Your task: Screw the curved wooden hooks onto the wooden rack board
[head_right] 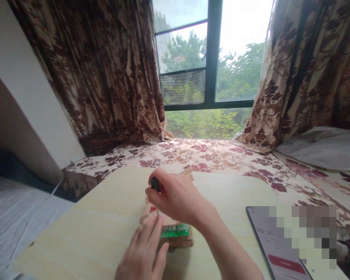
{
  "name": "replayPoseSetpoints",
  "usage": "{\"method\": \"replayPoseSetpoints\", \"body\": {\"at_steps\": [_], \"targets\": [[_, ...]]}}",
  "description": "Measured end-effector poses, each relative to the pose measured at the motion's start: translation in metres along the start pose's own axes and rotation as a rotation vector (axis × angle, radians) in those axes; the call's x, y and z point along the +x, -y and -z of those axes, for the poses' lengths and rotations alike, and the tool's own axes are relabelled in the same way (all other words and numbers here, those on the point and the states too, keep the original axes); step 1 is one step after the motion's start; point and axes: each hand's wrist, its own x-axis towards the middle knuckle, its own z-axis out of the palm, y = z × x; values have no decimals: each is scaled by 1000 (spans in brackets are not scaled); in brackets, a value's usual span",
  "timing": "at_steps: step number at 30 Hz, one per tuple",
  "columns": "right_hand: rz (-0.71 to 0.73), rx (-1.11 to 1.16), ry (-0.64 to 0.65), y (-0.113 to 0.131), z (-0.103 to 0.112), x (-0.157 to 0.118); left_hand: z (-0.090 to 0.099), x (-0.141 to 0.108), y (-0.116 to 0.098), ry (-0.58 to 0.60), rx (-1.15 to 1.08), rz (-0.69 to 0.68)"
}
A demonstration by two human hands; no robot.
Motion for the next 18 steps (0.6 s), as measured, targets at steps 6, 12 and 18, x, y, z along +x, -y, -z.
{"method": "replayPoseSetpoints", "body": {"at_steps": [6, 12, 18], "targets": [[-60, -67, -74, -1, -4, 3, -2, -1, 2, 3, -18, 6], [20, 33, -3, 3, 0, -1, 3, -1, 0, 25, 3, 2], [-57, -58, -92, 1, -8, 5, 6, 1, 2, 56, -26, 1]]}}
